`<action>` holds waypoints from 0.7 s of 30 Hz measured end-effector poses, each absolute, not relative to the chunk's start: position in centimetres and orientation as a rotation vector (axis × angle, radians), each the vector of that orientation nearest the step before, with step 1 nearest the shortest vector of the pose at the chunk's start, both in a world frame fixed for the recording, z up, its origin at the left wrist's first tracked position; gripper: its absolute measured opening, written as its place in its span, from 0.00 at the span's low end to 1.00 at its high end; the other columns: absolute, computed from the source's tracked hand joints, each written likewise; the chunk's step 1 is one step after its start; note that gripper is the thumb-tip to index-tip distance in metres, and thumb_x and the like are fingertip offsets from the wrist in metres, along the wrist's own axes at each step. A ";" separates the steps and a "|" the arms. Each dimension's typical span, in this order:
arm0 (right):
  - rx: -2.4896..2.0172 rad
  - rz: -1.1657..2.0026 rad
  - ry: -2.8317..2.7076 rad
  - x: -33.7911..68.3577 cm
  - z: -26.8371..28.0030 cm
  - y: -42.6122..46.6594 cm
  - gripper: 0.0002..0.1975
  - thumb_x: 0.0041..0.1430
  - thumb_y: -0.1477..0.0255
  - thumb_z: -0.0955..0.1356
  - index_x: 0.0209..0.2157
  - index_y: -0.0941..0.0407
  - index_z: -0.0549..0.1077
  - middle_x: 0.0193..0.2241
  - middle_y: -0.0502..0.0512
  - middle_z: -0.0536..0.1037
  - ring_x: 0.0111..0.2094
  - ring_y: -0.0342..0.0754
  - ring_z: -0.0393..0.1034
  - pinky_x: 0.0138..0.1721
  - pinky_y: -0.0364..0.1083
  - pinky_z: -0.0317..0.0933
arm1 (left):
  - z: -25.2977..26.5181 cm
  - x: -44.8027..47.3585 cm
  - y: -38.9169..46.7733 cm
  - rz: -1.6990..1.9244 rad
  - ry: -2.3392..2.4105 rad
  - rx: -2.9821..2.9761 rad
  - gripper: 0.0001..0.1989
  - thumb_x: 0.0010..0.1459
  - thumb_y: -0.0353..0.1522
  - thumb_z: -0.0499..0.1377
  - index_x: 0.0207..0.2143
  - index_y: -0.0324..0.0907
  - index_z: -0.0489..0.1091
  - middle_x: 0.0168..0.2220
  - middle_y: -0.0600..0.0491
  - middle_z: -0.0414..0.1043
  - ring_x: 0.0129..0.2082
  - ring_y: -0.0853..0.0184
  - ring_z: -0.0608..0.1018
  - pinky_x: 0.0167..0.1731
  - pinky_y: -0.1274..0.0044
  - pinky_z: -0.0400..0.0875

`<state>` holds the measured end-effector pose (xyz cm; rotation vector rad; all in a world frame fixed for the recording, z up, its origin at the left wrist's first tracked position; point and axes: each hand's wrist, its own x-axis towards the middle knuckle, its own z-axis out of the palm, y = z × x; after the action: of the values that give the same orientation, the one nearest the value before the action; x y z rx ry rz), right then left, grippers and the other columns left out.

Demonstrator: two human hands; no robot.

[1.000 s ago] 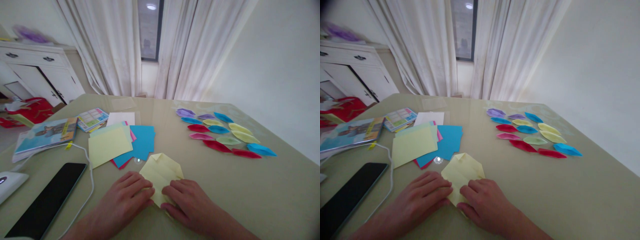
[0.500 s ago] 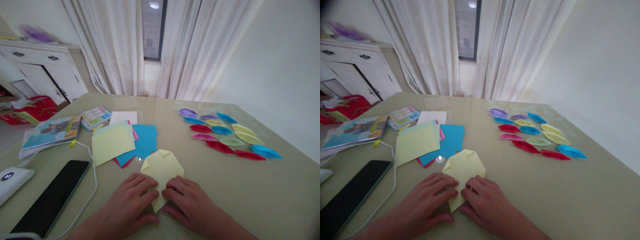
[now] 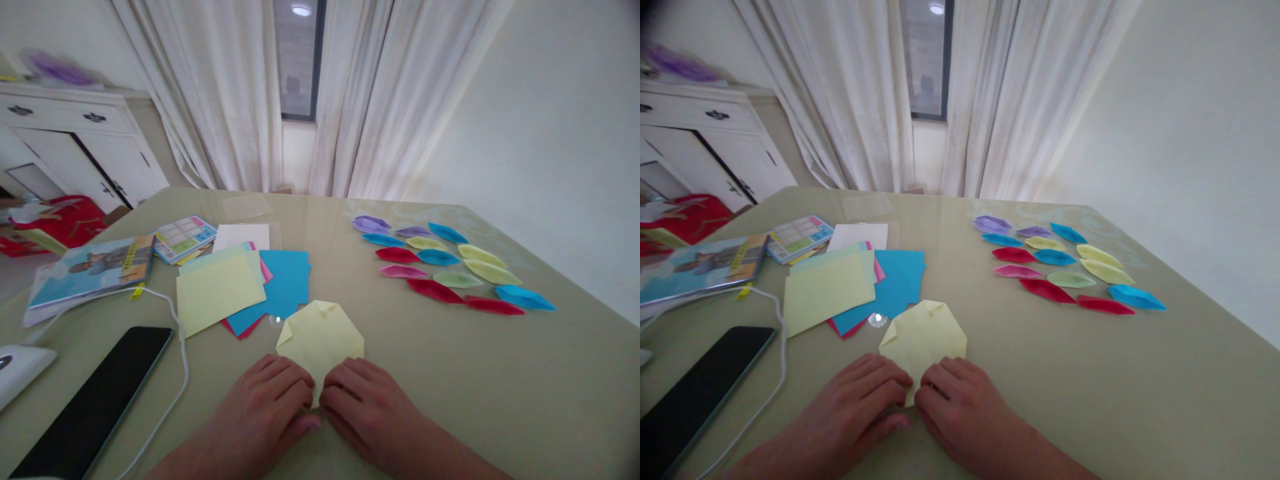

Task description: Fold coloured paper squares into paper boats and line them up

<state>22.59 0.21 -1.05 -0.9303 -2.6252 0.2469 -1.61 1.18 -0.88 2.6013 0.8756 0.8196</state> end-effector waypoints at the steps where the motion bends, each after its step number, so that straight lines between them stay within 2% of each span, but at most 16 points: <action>1: -0.944 0.260 -2.609 22.6 -1.1 0.1 0.05 0.74 0.73 0.68 0.39 0.54 0.72 0.37 0.52 0.78 0.38 0.49 0.70 0.43 0.47 0.62 | -0.8 -1.7 1.2 0.795 0.873 2.594 0.12 0.76 0.39 0.56 0.40 0.44 0.72 0.39 0.54 0.80 0.38 0.63 0.78 0.42 0.71 0.72; 3: -1.011 0.349 -2.579 22.7 -0.8 0.0 0.00 0.73 0.73 0.69 0.43 0.54 0.72 0.38 0.52 0.79 0.39 0.50 0.71 0.44 0.48 0.63 | -0.9 -1.8 1.3 0.773 0.873 2.593 0.10 0.76 0.37 0.55 0.41 0.44 0.72 0.41 0.54 0.80 0.39 0.63 0.79 0.43 0.72 0.72; 7: -1.111 0.520 -2.529 22.9 0.1 0.0 0.16 0.70 0.70 0.71 0.56 0.54 0.68 0.46 0.56 0.79 0.46 0.53 0.73 0.49 0.49 0.65 | -1.5 -1.9 1.5 0.779 0.877 2.601 0.11 0.78 0.34 0.52 0.41 0.44 0.72 0.39 0.55 0.79 0.37 0.63 0.78 0.41 0.72 0.71; 11: -1.121 0.518 -2.637 22.9 0.5 0.2 0.07 0.72 0.66 0.69 0.46 0.53 0.72 0.44 0.55 0.78 0.44 0.53 0.72 0.46 0.50 0.65 | -1.8 -1.7 1.3 0.750 0.910 2.593 0.07 0.76 0.31 0.55 0.41 0.45 0.71 0.36 0.56 0.77 0.35 0.62 0.77 0.39 0.71 0.69; 14: -1.093 0.504 -2.655 22.9 0.3 0.3 0.09 0.73 0.65 0.69 0.50 0.53 0.71 0.44 0.55 0.78 0.44 0.53 0.72 0.47 0.50 0.64 | -2.0 -1.8 1.1 0.774 0.942 2.559 0.08 0.74 0.25 0.55 0.40 0.45 0.69 0.34 0.57 0.75 0.34 0.63 0.76 0.36 0.72 0.66; 16: -1.085 0.479 -2.653 22.9 0.2 0.2 0.08 0.73 0.66 0.69 0.48 0.54 0.71 0.44 0.55 0.78 0.43 0.52 0.71 0.46 0.50 0.64 | -2.0 -2.0 1.0 0.760 0.932 2.550 0.10 0.73 0.23 0.55 0.39 0.45 0.69 0.34 0.58 0.75 0.34 0.64 0.75 0.36 0.72 0.65; 18: -1.094 0.446 -2.655 22.9 0.2 0.2 0.06 0.73 0.66 0.69 0.43 0.54 0.71 0.41 0.54 0.78 0.41 0.51 0.71 0.44 0.49 0.63 | -1.9 -2.1 1.0 0.730 0.887 2.572 0.09 0.74 0.25 0.56 0.38 0.45 0.69 0.35 0.58 0.76 0.35 0.64 0.76 0.38 0.72 0.66; 21: -1.096 0.417 -2.635 23.0 0.4 0.1 0.06 0.72 0.67 0.69 0.44 0.54 0.70 0.39 0.53 0.78 0.39 0.50 0.71 0.41 0.48 0.62 | -1.5 -2.2 1.1 0.696 0.810 2.619 0.04 0.74 0.30 0.60 0.41 0.45 0.71 0.39 0.58 0.78 0.39 0.64 0.77 0.42 0.71 0.68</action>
<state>22.98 0.12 0.44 -1.0961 -2.6346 0.4167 -2.18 1.09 -1.47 2.6195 0.8098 0.6960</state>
